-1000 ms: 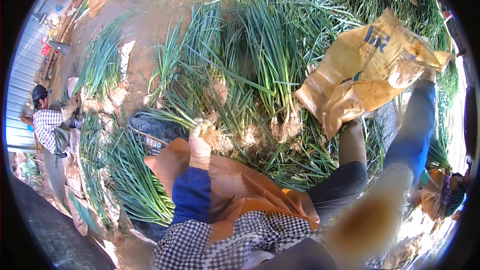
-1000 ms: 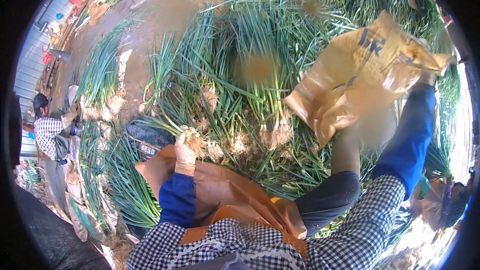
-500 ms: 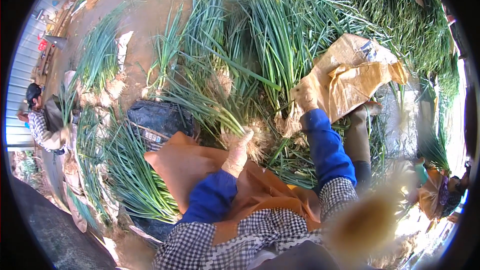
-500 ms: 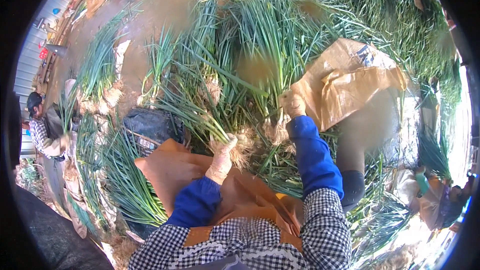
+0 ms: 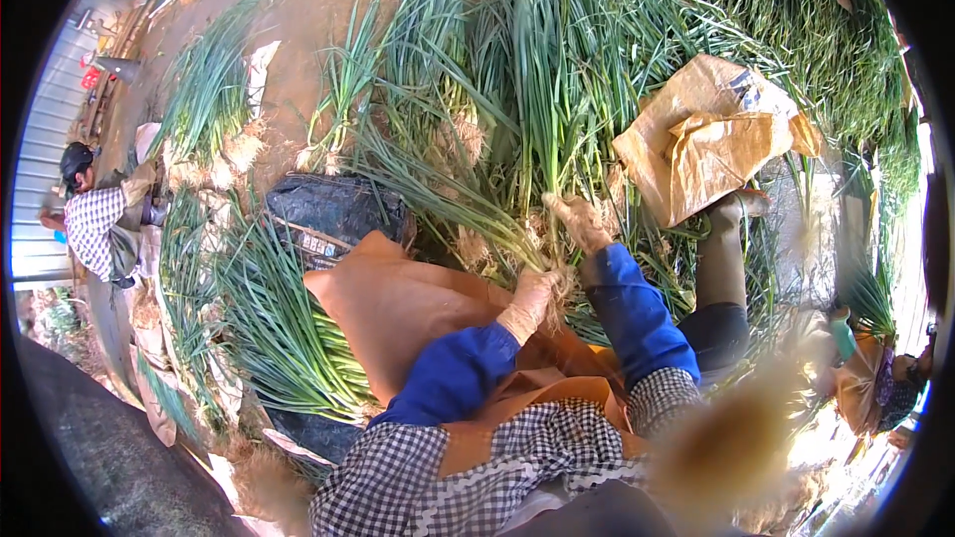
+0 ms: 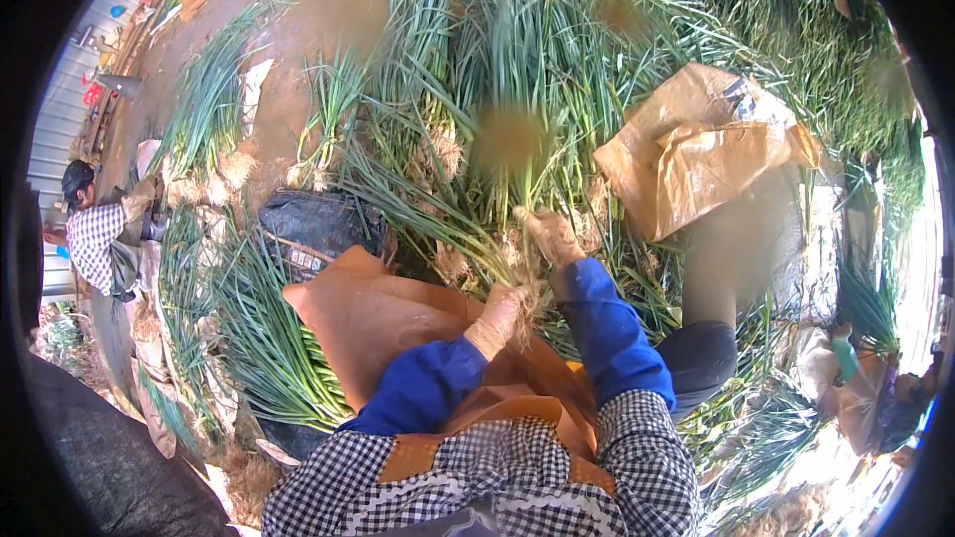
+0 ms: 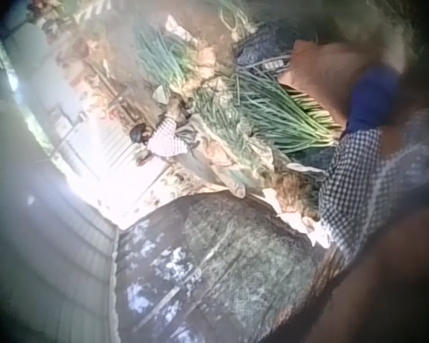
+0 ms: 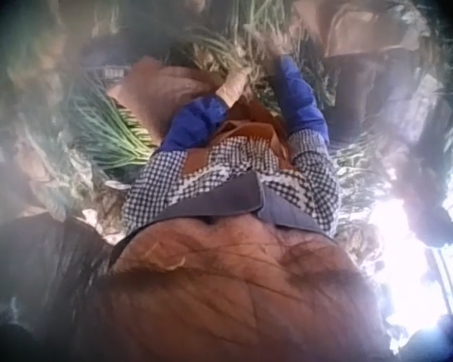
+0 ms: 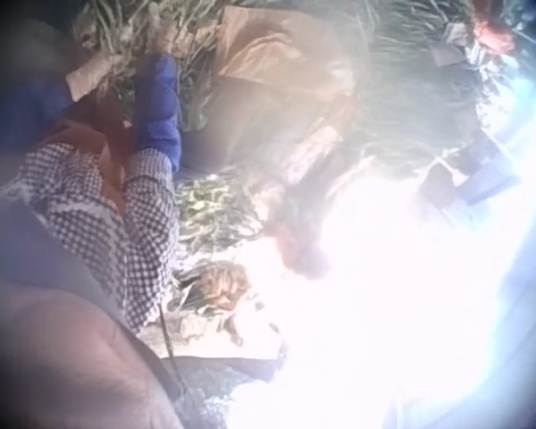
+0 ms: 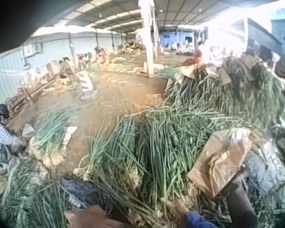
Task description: The person cleans green onions by hand, peeling away the outer layers and removing dirt from the roots while sitting on the ground.
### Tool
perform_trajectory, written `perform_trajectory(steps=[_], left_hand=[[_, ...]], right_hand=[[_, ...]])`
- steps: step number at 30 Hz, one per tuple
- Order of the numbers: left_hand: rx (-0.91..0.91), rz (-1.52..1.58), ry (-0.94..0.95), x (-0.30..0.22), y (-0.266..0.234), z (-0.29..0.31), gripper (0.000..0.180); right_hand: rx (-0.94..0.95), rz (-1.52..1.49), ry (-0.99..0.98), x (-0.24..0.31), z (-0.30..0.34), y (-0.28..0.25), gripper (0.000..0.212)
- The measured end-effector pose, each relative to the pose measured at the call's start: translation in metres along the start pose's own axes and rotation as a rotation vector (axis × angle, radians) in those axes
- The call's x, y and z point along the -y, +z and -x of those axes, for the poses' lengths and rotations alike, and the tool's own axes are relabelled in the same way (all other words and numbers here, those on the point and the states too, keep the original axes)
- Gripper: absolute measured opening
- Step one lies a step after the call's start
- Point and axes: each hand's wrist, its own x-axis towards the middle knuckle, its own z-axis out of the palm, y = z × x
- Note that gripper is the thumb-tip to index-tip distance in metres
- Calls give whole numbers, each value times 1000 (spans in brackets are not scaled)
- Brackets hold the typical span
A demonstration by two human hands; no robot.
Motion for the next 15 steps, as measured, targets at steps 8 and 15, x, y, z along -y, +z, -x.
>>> perform_trajectory(steps=[8,15], left_hand=[[-151,429,-63,-44,-3,0,6],[-10,388,-52,-63,10,17,18]], right_hand=[[3,54,-264,-60,45,11,25],[-239,962,-392,-114,42,-90,37]])
